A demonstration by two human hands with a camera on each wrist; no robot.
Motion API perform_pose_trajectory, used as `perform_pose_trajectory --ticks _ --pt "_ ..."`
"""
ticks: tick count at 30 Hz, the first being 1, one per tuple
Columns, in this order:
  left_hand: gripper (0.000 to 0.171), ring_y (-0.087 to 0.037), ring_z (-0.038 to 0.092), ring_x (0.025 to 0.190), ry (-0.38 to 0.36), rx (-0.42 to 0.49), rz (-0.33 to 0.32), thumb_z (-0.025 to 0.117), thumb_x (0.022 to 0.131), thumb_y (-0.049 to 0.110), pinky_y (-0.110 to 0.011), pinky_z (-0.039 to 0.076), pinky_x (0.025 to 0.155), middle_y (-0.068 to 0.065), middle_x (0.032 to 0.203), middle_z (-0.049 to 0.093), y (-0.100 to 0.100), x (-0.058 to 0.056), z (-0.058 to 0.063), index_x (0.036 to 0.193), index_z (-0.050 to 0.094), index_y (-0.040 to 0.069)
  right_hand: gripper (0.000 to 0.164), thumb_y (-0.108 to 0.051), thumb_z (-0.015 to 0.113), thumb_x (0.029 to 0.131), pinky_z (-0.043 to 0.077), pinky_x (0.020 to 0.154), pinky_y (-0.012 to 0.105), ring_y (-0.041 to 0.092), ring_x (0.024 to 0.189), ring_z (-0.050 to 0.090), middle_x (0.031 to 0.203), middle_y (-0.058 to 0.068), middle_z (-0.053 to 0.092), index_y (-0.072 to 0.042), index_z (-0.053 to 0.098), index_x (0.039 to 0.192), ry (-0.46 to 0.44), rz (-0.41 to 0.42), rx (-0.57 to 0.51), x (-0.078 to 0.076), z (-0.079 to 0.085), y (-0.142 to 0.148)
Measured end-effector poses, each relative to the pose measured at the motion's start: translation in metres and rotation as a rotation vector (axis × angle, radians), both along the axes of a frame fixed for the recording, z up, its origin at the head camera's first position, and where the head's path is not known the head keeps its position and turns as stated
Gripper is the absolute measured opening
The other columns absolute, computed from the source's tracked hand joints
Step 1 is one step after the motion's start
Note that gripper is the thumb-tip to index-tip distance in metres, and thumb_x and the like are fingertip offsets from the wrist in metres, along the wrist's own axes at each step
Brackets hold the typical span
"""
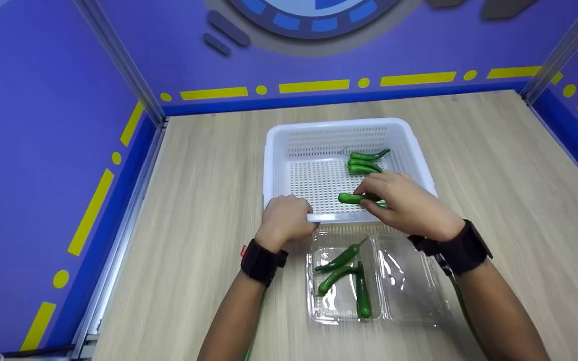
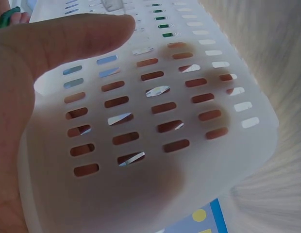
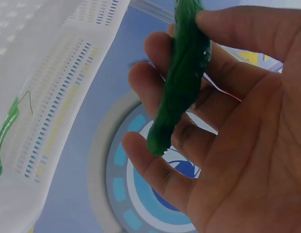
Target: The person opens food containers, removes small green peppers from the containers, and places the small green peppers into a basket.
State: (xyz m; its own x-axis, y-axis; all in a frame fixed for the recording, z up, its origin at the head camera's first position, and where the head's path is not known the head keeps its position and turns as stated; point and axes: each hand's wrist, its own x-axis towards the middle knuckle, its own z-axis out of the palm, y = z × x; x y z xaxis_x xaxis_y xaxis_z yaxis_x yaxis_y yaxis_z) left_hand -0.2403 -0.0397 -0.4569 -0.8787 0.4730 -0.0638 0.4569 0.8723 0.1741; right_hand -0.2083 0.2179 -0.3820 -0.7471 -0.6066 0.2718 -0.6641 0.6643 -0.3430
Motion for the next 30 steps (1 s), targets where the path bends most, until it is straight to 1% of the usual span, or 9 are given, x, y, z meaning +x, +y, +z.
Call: perform_pose_trajectory --ticks 5,8,14,21,25,30 --pt "0.037 -0.013 0.044 0.052 -0.013 0.005 -0.003 0.068 0.085 0.042 -0.03 0.034 0.047 0.009 0.052 0.04 0.0 0.0 0.0 0.057 0.053 0.022 0.007 -0.013 0.069 0.094 0.051 0.081 0.04 0.017 0.087 0.066 0.095 -0.002 0.07 -0.012 0.071 0.101 0.011 0.001 0.022 -0.009 0.001 0.003" --pt "0.039 -0.013 0.045 0.053 -0.018 0.0 -0.01 0.067 0.086 0.042 -0.03 0.035 0.049 0.009 0.052 0.04 0.0 0.0 0.001 0.057 0.051 0.022 0.008 -0.01 0.069 0.094 0.052 0.081 0.04 0.018 0.086 0.067 0.095 0.0 0.071 -0.01 0.071 0.101 0.011 0.002 0.044 -0.014 0.001 0.005" --pt "0.035 -0.015 0.05 0.055 -0.013 -0.007 -0.009 0.067 0.086 0.042 -0.031 0.037 0.051 0.008 0.054 0.047 0.0 -0.001 0.001 0.059 0.058 0.021 0.01 -0.01 0.07 0.092 0.053 0.082 0.044 0.023 0.09 0.069 0.098 0.004 0.073 -0.009 0.073 0.102 -0.011 -0.027 0.094 -0.025 -0.001 0.009" --pt "0.033 -0.014 0.048 0.054 -0.022 -0.009 -0.01 0.067 0.086 0.042 -0.03 0.037 0.05 0.009 0.053 0.046 0.0 0.0 0.001 0.062 0.062 0.021 0.012 -0.012 0.071 0.091 0.053 0.082 0.048 0.027 0.092 0.07 0.1 0.006 0.074 -0.009 0.073 0.102 -0.02 -0.043 0.141 -0.034 -0.003 0.012" --pt "0.033 -0.015 0.049 0.054 -0.019 -0.015 -0.008 0.067 0.086 0.042 -0.03 0.037 0.05 0.009 0.053 0.046 0.0 0.0 0.001 0.061 0.061 0.02 0.009 -0.011 0.07 0.092 0.049 0.079 0.05 0.026 0.094 0.069 0.102 0.003 0.075 -0.012 0.073 0.101 -0.026 -0.06 0.156 -0.038 -0.002 0.012" --pt "0.034 -0.017 0.051 0.056 0.004 -0.011 -0.007 0.068 0.084 0.041 -0.033 0.039 0.051 0.007 0.055 0.048 0.001 0.0 0.001 0.059 0.059 0.02 0.009 -0.009 0.069 0.092 0.039 0.086 0.053 0.022 0.092 0.067 0.099 -0.001 0.076 -0.016 0.073 0.095 -0.034 -0.089 0.168 -0.046 -0.001 0.01"
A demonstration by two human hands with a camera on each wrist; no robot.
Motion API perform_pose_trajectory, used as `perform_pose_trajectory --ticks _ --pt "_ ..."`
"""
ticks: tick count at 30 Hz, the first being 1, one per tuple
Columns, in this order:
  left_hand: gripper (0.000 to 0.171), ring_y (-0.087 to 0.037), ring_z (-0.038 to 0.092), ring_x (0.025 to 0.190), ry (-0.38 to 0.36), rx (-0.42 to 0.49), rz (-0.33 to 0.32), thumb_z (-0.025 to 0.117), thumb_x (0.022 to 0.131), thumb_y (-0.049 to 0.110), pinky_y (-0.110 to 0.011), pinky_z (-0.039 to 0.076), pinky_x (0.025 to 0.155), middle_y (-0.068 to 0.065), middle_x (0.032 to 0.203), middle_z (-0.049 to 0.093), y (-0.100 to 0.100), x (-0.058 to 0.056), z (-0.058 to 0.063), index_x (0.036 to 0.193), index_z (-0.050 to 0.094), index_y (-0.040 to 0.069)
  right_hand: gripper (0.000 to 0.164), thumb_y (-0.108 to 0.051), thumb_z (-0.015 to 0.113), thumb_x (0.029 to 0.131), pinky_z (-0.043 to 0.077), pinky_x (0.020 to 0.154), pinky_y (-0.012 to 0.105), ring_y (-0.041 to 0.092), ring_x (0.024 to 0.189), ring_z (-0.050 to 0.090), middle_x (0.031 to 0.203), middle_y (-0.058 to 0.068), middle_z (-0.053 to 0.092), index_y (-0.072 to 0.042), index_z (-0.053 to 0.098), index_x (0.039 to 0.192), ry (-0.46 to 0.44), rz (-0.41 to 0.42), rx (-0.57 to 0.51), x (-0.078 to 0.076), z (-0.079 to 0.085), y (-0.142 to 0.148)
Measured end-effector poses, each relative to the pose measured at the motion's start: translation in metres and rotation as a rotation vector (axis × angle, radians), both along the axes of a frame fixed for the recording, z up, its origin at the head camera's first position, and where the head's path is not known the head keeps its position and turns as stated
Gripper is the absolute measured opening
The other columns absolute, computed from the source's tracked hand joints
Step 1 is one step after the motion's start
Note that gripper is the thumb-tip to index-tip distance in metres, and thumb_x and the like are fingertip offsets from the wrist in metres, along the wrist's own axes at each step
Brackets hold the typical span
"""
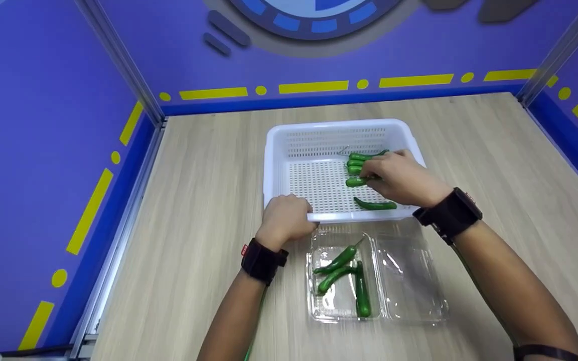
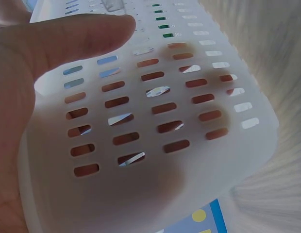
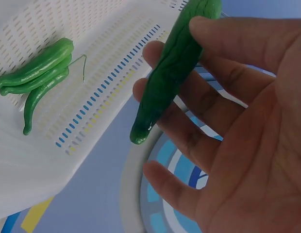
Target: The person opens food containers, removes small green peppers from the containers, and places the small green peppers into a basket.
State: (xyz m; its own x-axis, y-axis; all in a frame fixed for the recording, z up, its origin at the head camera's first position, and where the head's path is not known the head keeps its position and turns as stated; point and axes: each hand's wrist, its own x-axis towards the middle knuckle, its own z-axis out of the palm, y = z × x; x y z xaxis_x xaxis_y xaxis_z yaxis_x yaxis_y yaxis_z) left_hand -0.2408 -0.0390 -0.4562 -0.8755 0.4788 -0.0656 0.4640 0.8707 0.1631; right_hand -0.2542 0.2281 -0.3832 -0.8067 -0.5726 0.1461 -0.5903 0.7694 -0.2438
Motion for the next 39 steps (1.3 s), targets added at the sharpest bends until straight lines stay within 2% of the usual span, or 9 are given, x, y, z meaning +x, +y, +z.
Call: perform_pose_trajectory --ticks 6,10,14,22,30,35,39 --pt "0.036 -0.017 0.051 0.055 -0.013 -0.002 0.004 0.068 0.084 0.041 -0.033 0.038 0.052 0.007 0.053 0.046 0.0 0.0 0.0 0.057 0.056 0.021 0.01 -0.009 0.072 0.089 0.034 0.091 0.056 0.021 0.087 0.065 0.091 -0.004 0.075 -0.019 0.071 0.087 0.019 -0.02 -0.007 -0.011 -0.002 -0.002" --pt "0.035 -0.017 0.05 0.055 -0.021 0.0 0.007 0.068 0.084 0.041 -0.032 0.037 0.052 0.008 0.053 0.046 0.0 0.001 0.0 0.058 0.057 0.02 0.008 -0.009 0.074 0.085 0.044 0.085 0.05 0.021 0.083 0.065 0.089 -0.002 0.074 -0.017 0.071 0.087 0.008 -0.011 -0.007 -0.02 -0.005 -0.003" --pt "0.033 -0.017 0.052 0.056 -0.012 0.003 0.007 0.068 0.083 0.041 -0.032 0.038 0.052 0.007 0.054 0.049 0.0 0.001 -0.001 0.059 0.06 0.02 0.009 -0.005 0.074 0.082 0.052 0.072 0.042 0.02 0.074 0.061 0.086 0.002 0.073 -0.011 0.072 0.088 -0.018 -0.018 -0.003 -0.028 -0.011 -0.003" --pt "0.034 -0.017 0.052 0.057 -0.001 0.004 0.0 0.067 0.084 0.041 -0.032 0.039 0.053 0.007 0.055 0.049 0.0 0.001 -0.001 0.059 0.059 0.02 0.011 -0.004 0.076 0.078 0.047 0.069 0.039 0.021 0.072 0.056 0.082 0.004 0.068 -0.009 0.07 0.085 -0.078 -0.085 0.055 -0.044 -0.019 -0.006" --pt "0.041 -0.015 0.045 0.054 0.004 0.003 0.0 0.067 0.085 0.04 -0.031 0.036 0.05 0.009 0.052 0.038 0.0 0.0 -0.001 0.054 0.046 0.023 0.014 0.0 0.076 0.076 0.039 0.065 0.034 0.02 0.07 0.051 0.077 0.005 0.061 -0.007 0.066 0.081 -0.129 -0.067 0.049 -0.053 -0.02 -0.006" --pt "0.041 -0.015 0.046 0.054 0.01 -0.003 0.003 0.066 0.085 0.041 -0.031 0.036 0.05 0.009 0.052 0.038 0.0 0.0 -0.001 0.054 0.047 0.023 0.015 0.002 0.076 0.074 0.039 0.065 0.034 0.021 0.069 0.051 0.076 0.005 0.06 -0.006 0.065 0.08 -0.123 -0.052 0.045 -0.059 -0.022 -0.006" --pt "0.04 -0.014 0.046 0.053 -0.002 0.002 0.003 0.066 0.085 0.041 -0.031 0.036 0.05 0.009 0.051 0.039 0.0 0.0 -0.001 0.054 0.049 0.022 0.015 0.002 0.078 0.074 0.045 0.068 0.037 0.022 0.072 0.055 0.079 0.006 0.064 -0.006 0.068 0.082 -0.149 -0.081 0.065 -0.064 -0.027 -0.007"
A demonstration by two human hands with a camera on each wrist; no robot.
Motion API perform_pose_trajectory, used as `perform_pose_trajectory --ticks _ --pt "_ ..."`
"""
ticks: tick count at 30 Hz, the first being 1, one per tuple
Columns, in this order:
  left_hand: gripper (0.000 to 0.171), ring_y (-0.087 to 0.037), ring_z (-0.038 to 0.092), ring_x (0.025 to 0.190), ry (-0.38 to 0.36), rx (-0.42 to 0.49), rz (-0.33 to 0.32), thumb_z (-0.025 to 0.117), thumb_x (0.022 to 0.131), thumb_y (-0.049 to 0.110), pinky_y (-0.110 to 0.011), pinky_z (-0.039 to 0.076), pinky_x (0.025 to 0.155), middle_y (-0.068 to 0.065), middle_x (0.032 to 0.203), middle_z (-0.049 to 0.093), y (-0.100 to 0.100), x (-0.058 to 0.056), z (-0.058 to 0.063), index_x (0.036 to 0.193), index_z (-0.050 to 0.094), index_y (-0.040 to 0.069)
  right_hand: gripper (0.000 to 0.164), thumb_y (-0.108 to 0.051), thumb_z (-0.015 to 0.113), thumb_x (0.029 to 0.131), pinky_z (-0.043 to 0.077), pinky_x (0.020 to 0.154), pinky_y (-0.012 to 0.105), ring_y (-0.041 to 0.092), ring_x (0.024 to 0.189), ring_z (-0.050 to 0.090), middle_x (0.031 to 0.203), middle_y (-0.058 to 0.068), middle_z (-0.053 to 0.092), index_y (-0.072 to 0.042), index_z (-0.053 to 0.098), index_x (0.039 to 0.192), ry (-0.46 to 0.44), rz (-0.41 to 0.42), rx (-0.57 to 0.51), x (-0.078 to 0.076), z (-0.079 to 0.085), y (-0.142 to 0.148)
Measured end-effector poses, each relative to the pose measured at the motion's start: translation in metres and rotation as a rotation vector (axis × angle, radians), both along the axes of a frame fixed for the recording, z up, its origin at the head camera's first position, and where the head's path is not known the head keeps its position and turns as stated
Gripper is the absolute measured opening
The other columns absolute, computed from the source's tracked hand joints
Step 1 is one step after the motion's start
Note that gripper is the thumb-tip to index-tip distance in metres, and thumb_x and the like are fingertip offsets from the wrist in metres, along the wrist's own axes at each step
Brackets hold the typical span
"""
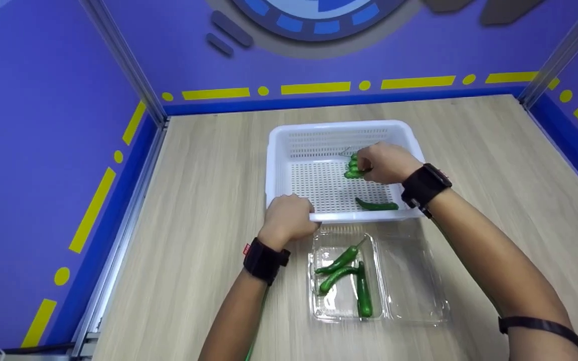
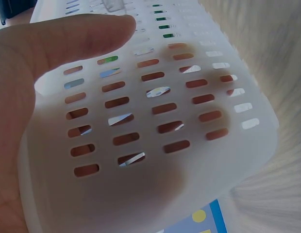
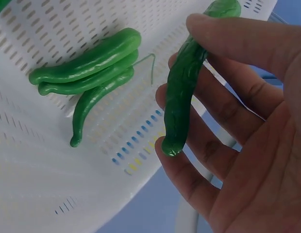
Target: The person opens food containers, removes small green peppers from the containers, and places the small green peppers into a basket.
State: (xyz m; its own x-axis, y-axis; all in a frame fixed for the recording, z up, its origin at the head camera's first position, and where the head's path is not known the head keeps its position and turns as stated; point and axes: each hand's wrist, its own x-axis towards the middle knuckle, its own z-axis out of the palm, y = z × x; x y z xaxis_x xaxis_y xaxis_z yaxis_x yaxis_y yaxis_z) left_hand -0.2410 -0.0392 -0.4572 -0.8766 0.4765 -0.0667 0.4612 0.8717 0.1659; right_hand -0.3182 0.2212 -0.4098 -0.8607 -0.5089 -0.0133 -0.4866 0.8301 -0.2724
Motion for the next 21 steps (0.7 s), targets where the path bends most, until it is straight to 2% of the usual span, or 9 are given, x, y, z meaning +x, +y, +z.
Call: perform_pose_trajectory --ticks 7,16,21 --pt "0.043 -0.013 0.043 0.052 -0.012 0.008 0.006 0.067 0.085 0.042 -0.03 0.036 0.051 0.01 0.05 0.035 0.0 0.001 0.001 0.054 0.045 0.022 0.015 0.0 0.078 0.075 0.045 0.069 0.036 0.023 0.075 0.058 0.081 0.006 0.064 -0.008 0.067 0.082 -0.072 -0.034 0.05 -0.011 -0.014 -0.001" --pt "0.03 -0.018 0.054 0.058 0.005 0.008 0.009 0.068 0.084 0.04 -0.033 0.04 0.053 0.006 0.057 0.052 0.0 0.001 0.001 0.062 0.064 0.02 0.017 -0.001 0.08 0.072 0.052 0.076 0.041 0.024 0.08 0.061 0.086 0.006 0.069 -0.009 0.069 0.082 -0.105 -0.07 0.057 -0.018 -0.027 0.001" --pt "0.029 -0.018 0.055 0.058 0.014 0.007 0.015 0.068 0.084 0.041 -0.034 0.042 0.052 0.005 0.059 0.056 0.0 0.001 -0.001 0.064 0.067 0.02 0.02 0.0 0.077 0.072 0.042 0.067 0.036 0.023 0.072 0.053 0.078 0.005 0.06 -0.011 0.06 0.074 -0.124 -0.087 0.092 -0.022 -0.037 0.001"
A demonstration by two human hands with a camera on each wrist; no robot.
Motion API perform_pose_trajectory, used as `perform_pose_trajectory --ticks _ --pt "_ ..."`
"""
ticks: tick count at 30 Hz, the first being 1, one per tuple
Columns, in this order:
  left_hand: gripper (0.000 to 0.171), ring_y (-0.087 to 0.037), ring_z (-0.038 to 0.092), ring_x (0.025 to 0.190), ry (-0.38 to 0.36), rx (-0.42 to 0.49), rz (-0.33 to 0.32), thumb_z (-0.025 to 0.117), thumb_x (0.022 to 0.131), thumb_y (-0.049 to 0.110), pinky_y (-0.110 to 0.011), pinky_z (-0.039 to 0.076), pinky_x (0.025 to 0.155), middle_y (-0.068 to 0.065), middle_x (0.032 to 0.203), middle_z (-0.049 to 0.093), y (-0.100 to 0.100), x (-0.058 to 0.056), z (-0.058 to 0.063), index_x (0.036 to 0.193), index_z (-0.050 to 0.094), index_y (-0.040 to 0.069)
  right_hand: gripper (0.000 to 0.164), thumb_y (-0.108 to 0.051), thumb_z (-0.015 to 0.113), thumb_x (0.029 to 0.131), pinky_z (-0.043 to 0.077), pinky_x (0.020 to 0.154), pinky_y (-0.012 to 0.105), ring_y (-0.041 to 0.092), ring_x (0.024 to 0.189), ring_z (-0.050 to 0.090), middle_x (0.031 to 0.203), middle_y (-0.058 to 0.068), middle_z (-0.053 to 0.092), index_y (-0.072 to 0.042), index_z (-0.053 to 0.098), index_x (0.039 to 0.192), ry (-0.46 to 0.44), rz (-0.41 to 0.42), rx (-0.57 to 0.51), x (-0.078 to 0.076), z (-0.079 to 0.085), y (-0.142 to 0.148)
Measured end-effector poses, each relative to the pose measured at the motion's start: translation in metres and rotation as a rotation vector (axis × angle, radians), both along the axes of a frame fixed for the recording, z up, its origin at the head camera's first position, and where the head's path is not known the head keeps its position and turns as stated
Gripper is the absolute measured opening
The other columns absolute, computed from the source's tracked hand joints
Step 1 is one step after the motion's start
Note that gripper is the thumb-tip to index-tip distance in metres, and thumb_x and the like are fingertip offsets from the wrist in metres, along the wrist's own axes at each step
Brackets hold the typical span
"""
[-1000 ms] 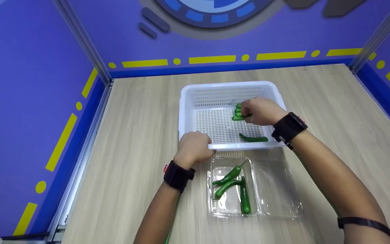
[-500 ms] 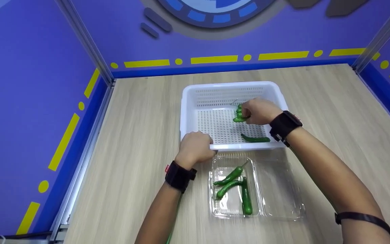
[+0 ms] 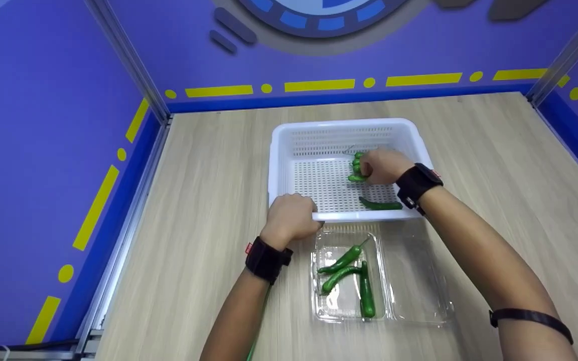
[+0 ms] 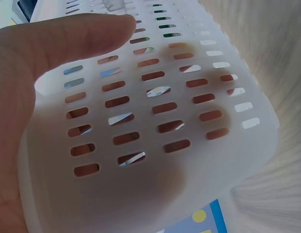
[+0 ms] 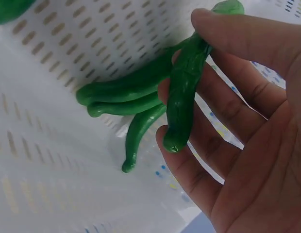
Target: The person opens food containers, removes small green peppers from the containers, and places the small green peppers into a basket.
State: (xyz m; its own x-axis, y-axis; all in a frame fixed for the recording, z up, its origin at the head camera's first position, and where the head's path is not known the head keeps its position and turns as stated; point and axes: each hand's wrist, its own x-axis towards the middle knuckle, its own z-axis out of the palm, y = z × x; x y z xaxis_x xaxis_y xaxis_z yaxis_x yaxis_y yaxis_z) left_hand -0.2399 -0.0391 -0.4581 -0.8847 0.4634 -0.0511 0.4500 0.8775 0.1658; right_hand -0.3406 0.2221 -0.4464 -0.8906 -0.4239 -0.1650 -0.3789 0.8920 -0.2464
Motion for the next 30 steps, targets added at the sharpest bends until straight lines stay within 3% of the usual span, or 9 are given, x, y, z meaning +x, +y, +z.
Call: perform_pose_trajectory --ticks 3,10,18,26,30 --pt "0.03 -0.018 0.054 0.057 0.002 0.003 -0.003 0.068 0.084 0.042 -0.034 0.041 0.051 0.005 0.059 0.055 0.0 0.0 0.0 0.063 0.066 0.02 0.024 -0.001 0.077 0.075 0.036 0.066 0.035 0.022 0.069 0.049 0.077 0.004 0.055 -0.012 0.055 0.073 -0.029 -0.018 0.032 -0.002 -0.005 0.001" --pt "0.037 -0.015 0.049 0.053 -0.032 -0.001 -0.005 0.068 0.085 0.042 -0.03 0.037 0.049 0.008 0.052 0.044 -0.001 0.0 0.0 0.057 0.057 0.021 0.02 -0.006 0.08 0.077 0.039 0.066 0.035 0.023 0.07 0.053 0.078 0.005 0.058 -0.01 0.06 0.076 -0.033 -0.032 0.044 -0.005 -0.009 0.003" --pt "0.032 -0.016 0.054 0.057 -0.021 -0.011 -0.001 0.068 0.085 0.043 -0.032 0.04 0.053 0.007 0.057 0.053 0.0 -0.001 0.0 0.062 0.064 0.021 0.017 -0.006 0.082 0.073 0.047 0.069 0.038 0.024 0.072 0.058 0.081 0.006 0.065 -0.007 0.067 0.08 -0.012 -0.018 0.057 -0.009 -0.01 0.01" --pt "0.038 -0.016 0.053 0.056 -0.024 0.0 -0.001 0.068 0.085 0.044 -0.032 0.039 0.052 0.007 0.055 0.05 0.0 -0.001 -0.001 0.057 0.056 0.021 0.022 -0.002 0.076 0.069 0.035 0.059 0.031 0.019 0.063 0.049 0.07 0.0 0.054 -0.011 0.056 0.069 0.016 0.02 0.109 -0.012 -0.011 0.013" --pt "0.035 -0.017 0.053 0.056 -0.001 0.001 -0.004 0.068 0.084 0.042 -0.033 0.039 0.051 0.006 0.057 0.051 0.0 -0.001 -0.001 0.058 0.058 0.021 0.036 0.003 0.072 0.069 0.025 0.053 0.029 0.014 0.055 0.031 0.06 -0.004 0.034 -0.014 0.042 0.06 -0.007 0.034 0.118 -0.013 -0.01 0.012"
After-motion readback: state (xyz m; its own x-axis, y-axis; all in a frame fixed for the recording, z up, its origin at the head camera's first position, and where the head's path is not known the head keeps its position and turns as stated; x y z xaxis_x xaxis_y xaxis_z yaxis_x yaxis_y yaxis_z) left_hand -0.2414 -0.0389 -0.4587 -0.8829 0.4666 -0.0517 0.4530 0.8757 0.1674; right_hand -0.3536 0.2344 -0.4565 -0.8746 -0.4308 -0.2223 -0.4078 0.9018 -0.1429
